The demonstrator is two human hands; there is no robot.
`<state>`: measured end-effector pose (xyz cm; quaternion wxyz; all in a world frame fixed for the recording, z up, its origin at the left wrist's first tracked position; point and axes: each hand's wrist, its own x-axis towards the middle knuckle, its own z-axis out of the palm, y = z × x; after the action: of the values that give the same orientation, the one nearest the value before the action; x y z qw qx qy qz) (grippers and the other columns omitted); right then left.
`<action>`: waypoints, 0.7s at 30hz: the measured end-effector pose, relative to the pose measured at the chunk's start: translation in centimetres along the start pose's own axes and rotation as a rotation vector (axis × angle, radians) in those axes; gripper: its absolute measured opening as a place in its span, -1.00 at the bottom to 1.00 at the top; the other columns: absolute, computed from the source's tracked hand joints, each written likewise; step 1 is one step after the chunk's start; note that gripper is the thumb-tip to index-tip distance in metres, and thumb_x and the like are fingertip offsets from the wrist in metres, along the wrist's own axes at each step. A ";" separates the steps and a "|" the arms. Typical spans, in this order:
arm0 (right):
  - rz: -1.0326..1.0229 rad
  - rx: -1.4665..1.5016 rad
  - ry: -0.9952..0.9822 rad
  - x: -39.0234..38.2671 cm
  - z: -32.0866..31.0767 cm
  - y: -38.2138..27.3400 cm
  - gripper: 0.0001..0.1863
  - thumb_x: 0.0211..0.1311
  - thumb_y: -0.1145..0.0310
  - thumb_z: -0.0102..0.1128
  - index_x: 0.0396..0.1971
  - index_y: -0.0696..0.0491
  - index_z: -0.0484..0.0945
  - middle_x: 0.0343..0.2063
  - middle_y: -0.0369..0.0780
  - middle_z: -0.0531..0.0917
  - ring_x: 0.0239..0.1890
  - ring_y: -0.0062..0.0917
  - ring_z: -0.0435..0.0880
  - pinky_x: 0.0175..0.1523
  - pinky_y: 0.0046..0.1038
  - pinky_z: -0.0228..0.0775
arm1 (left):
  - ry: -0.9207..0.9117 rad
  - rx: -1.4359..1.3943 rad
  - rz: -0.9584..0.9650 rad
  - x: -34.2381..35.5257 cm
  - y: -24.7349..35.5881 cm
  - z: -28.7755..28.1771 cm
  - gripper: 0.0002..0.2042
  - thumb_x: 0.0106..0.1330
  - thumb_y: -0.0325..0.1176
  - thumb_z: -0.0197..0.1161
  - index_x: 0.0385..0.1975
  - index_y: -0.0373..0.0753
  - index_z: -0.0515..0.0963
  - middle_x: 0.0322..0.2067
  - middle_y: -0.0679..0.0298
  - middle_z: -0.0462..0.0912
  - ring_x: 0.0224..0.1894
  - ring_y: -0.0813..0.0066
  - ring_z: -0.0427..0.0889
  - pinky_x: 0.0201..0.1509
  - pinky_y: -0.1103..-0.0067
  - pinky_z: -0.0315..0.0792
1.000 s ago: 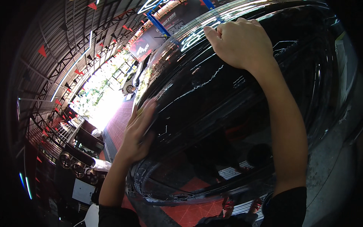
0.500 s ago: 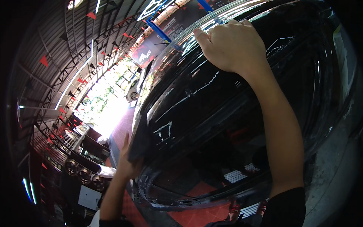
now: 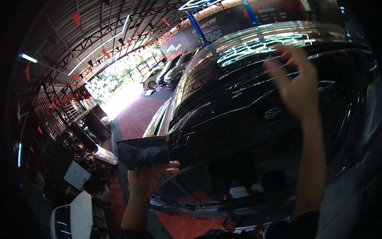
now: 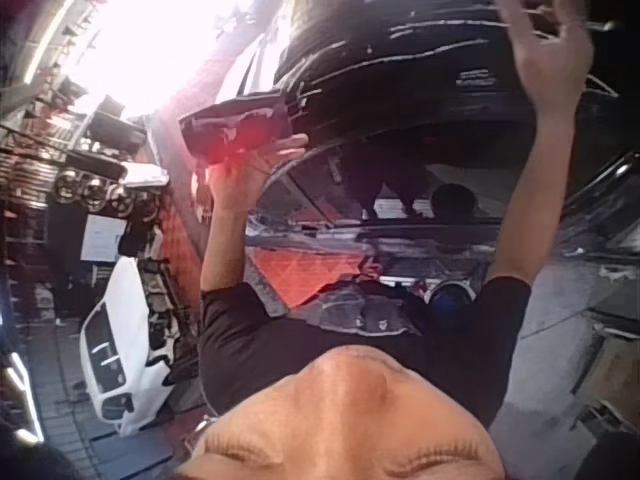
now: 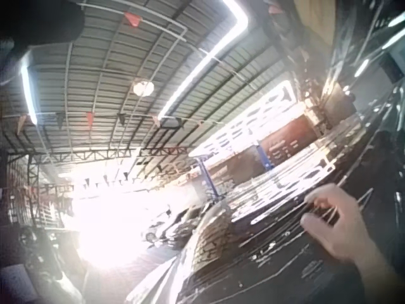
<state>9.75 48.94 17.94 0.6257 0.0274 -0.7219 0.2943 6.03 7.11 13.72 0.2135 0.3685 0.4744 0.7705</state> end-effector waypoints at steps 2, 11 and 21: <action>-0.201 0.304 -0.216 -2.9 1.0 -6.9 -0.50 0.08 0.25 0.55 0.01 0.07 0.61 -0.03 -0.16 0.65 0.02 -0.34 0.64 0.15 -0.33 0.47 | -0.092 -0.188 -0.012 0.3 -0.9 1.2 -0.24 0.52 0.13 -0.03 0.55 -0.18 -0.04 0.52 0.04 0.08 0.26 -0.46 0.44 0.29 -0.17 0.40; 0.559 0.918 -0.689 -12.5 3.4 -13.4 -0.58 0.29 0.33 0.42 0.06 0.22 0.58 -0.10 -0.15 0.69 -0.07 -0.55 0.69 0.00 -0.49 0.57 | -0.333 -0.572 -0.116 -0.6 -5.1 3.3 0.40 -0.12 0.70 0.09 0.56 -0.08 -0.46 0.47 -0.18 0.04 0.13 -0.52 0.53 0.01 -0.07 0.65; 0.344 0.762 -0.593 -12.7 4.1 -13.6 -0.86 0.22 0.42 0.47 -0.33 0.17 0.73 -0.35 -0.25 0.69 -0.33 -0.65 0.66 -0.26 -0.60 0.47 | -0.155 0.071 -0.260 -0.9 -4.1 3.9 -0.21 0.54 -0.03 0.05 0.56 -0.17 -0.24 -0.12 -0.18 0.67 -0.29 -0.07 0.78 -0.31 0.29 0.74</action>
<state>14.36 31.67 11.44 0.2821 0.2168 -0.7040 0.6147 9.52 10.64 10.88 0.3341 0.3697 0.5273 0.6882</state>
